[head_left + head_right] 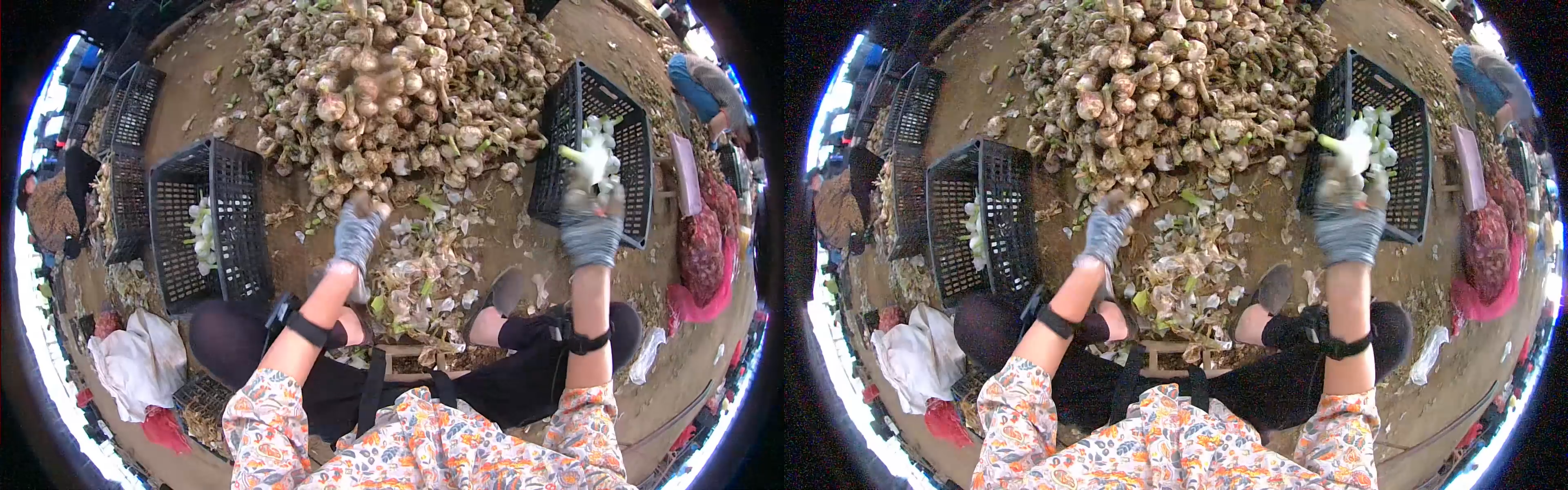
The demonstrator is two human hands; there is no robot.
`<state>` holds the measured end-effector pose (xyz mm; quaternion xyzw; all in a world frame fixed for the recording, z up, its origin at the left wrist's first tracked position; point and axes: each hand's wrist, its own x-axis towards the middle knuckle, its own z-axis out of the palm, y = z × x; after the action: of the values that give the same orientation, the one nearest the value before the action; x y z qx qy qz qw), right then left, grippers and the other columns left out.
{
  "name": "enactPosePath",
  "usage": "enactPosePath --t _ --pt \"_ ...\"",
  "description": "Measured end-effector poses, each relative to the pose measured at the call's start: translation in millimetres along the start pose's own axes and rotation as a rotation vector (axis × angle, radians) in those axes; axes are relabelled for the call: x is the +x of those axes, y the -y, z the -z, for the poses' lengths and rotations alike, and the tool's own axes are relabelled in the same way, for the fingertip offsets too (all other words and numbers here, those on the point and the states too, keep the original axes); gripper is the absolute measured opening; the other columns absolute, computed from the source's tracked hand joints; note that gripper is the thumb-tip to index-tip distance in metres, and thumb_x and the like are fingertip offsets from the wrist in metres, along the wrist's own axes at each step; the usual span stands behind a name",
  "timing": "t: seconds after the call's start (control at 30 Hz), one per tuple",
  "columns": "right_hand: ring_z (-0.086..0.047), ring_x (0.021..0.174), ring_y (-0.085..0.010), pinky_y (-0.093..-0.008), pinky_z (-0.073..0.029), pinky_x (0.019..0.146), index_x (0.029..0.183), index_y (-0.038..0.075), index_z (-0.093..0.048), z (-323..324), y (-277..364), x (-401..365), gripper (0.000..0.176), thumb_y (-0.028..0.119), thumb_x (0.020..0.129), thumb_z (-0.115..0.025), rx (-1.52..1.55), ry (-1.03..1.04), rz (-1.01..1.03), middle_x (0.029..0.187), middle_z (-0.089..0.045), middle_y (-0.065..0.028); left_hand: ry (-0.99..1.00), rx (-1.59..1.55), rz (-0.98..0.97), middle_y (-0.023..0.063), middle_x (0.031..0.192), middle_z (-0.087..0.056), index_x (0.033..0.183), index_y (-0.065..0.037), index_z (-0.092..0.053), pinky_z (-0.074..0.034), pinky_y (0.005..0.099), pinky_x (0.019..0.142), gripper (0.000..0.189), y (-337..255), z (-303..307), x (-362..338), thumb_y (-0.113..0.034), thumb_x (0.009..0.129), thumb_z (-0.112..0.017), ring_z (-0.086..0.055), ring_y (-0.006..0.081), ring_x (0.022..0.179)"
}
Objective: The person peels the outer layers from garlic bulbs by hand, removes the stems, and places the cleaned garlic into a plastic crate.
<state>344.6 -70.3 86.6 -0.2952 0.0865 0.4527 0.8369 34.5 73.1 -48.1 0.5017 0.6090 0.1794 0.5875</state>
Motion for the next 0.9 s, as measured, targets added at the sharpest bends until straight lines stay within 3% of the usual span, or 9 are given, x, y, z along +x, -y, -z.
enactPosePath --t 0.07,0.13,0.23,0.4,0.53,0.6,0.73,0.87,0.9 --pt "-0.05 0.058 -0.0122 -0.0209 -0.046 0.057 0.114 -0.006 -0.048 -10.7 14.9 -0.5 0.051 0.038 0.087 -0.049 -0.124 -0.192 0.241 0.084 -0.06 -0.0083 -0.168 0.114 -0.129 0.0113 0.109 -0.058 0.119 -0.002 -0.047 -0.047 0.0305 0.073 0.058 -15.4 4.0 32.5 -0.027 0.073 -0.072 -0.057 0.0203 0.088" --pt "-0.049 0.055 -0.0083 -0.0197 -0.039 0.041 0.103 0.007 -0.056 -6.3 19.9 -9.3 0.032 0.034 0.085 -0.053 -0.109 0.108 0.039 0.076 -0.058 -0.0026 -0.295 0.204 -0.36 0.0185 0.113 -0.053 0.119 0.001 -0.045 -0.042 0.0343 0.088 0.058 -20.9 10.9 71.3 -0.02 0.07 -0.071 -0.053 0.0261 0.101" --pt "-0.039 0.048 -0.0051 -0.0186 -0.03 0.039 0.091 0.01 -0.057 -12.3 -1.5 -13.9 0.021 0.03 0.084 -0.055 -0.298 -0.076 -0.202 0.068 -0.052 0.0014 -0.395 0.479 -0.351 0.0238 0.123 -0.046 0.125 0.004 -0.039 -0.037 0.0356 0.095 0.077 -36.3 16.7 132.7 -0.03 0.065 -0.073 -0.046 0.0345 0.112" --pt "-0.044 0.049 -0.0097 -0.0224 -0.037 0.042 0.089 0.009 -0.056 -21.1 -55.1 -28.3 0.017 0.026 0.085 -0.055 -0.534 -0.262 -0.449 0.067 -0.052 -0.0013 -0.376 0.86 -0.215 0.0206 0.131 -0.039 0.128 -0.001 -0.038 -0.026 0.0354 0.104 0.08 -41.5 -3.6 152.1 -0.039 0.065 -0.07 -0.035 0.0298 0.124" --pt "-0.05 0.061 -0.0115 -0.0261 -0.044 0.053 0.097 0.004 -0.056 3.6 -77.3 -35.5 0.021 0.018 0.082 -0.06 -0.902 0.03 -0.545 0.077 -0.055 -0.0047 -0.41 0.887 -0.275 0.0204 0.116 -0.053 0.118 -0.001 -0.048 -0.039 0.037 0.093 0.069 -40.1 -5.9 136.4 -0.04 0.065 -0.07 -0.05 0.032 0.108" --pt "-0.053 0.067 -0.0101 -0.025 -0.046 0.059 0.105 0.0 -0.053 12.4 -91.9 -42.7 0.03 0.013 0.08 -0.062 -1.248 0.273 -0.326 0.081 -0.057 -0.007 -0.032 0.084 -0.17 0.0163 0.097 -0.061 0.108 -0.001 -0.054 -0.047 0.0319 0.075 0.051 -57.7 -14.9 86.3 -0.036 0.073 -0.066 -0.058 0.0253 0.088" --pt "-0.052 0.079 -0.0095 -0.0233 -0.045 0.07 0.123 -0.001 -0.04 -5.1 -108.6 -65.6 0.055 0.016 0.078 -0.065 -1.696 0.333 0.002 0.09 -0.058 -0.0062 0.546 0.075 -0.025 0.01 0.093 -0.06 0.103 -0.001 -0.053 -0.047 0.0218 0.065 0.037 -55.7 -38.8 -10.5 -0.032 0.083 -0.059 -0.056 0.0125 0.082" --pt "-0.051 0.081 -0.0102 -0.0244 -0.044 0.073 0.108 -0.001 -0.05 12.0 -128.5 -69.5 0.036 0.019 0.081 -0.063 -1.258 0.425 0.209 0.089 -0.057 -0.0042 0.436 -0.283 -0.035 0.0044 0.108 -0.055 0.121 -0.005 -0.044 -0.044 0.0262 0.083 0.053 -62.9 -44.1 -104.7 -0.047 0.088 -0.044 -0.052 0.0122 0.098" --pt "-0.051 0.08 -0.0095 -0.0241 -0.044 0.072 0.102 -0.001 -0.052 7.2 -124.2 -72.1 0.029 0.019 0.083 -0.061 -1.176 0.319 0.067 0.088 -0.057 -0.0034 0.462 -0.262 -0.114 0.0066 0.114 -0.05 0.125 -0.003 -0.038 -0.041 0.0272 0.088 0.046 -65.6 -36.7 -110.5 -0.031 0.089 -0.047 -0.049 0.0137 0.103"
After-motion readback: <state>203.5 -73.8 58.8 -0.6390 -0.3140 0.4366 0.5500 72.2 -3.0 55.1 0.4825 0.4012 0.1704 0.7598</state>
